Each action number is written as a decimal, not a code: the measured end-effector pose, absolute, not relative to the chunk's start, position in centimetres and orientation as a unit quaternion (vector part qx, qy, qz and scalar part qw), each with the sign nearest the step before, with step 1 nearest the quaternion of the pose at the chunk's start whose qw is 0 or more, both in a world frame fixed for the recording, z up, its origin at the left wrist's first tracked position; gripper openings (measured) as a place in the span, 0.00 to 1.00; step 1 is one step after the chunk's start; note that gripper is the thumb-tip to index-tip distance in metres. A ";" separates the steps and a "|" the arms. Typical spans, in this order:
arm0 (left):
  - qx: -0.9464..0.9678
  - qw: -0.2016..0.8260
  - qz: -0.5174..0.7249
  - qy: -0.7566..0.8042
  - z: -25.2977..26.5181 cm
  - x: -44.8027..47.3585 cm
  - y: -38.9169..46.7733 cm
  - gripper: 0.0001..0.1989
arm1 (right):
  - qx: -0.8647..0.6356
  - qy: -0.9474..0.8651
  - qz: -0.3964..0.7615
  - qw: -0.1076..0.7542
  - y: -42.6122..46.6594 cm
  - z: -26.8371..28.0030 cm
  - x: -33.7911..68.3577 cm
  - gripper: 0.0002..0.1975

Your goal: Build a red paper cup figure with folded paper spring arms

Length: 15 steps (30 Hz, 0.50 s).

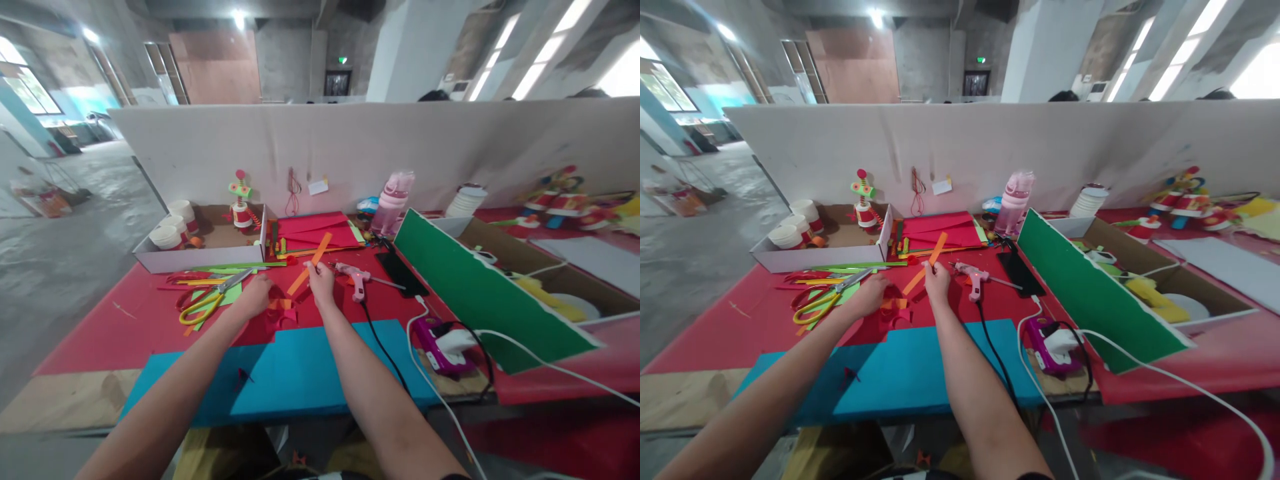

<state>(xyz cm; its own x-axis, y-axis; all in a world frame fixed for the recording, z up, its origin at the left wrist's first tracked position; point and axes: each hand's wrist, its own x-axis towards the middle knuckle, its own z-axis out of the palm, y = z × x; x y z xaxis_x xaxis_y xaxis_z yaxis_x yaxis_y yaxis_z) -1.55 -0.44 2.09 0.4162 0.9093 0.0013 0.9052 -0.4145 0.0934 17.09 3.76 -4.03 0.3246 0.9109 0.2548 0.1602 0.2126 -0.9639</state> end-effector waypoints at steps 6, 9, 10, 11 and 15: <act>0.859 0.139 0.118 0.477 4.7 -3.9 -3.4 0.23 | -0.549 -0.481 0.314 0.607 4.0 -4.0 17.0 0.21; 0.861 0.161 0.114 0.468 6.5 -4.9 -4.5 0.25 | -0.545 -0.476 0.319 0.612 4.0 -4.0 17.0 0.21; 0.878 0.176 0.081 0.439 6.7 -4.7 -4.8 0.29 | -0.543 -0.475 0.320 0.614 4.0 -4.0 17.0 0.21; 0.892 0.189 0.043 0.409 6.8 -4.4 -5.1 0.33 | -0.541 -0.475 0.319 0.616 4.0 -4.0 17.0 0.21; 0.917 0.178 -0.019 0.357 5.6 -2.4 -5.1 0.38 | -0.536 -0.469 0.323 0.623 4.0 -4.1 17.3 0.22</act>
<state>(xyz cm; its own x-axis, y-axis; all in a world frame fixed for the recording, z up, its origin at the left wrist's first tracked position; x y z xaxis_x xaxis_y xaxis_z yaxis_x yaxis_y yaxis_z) -2.36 -5.08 5.62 0.7439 0.6484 -0.1617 0.6618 -0.6813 0.3126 17.26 3.97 -4.10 0.3505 0.9058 0.2382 0.0994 0.2169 -0.9711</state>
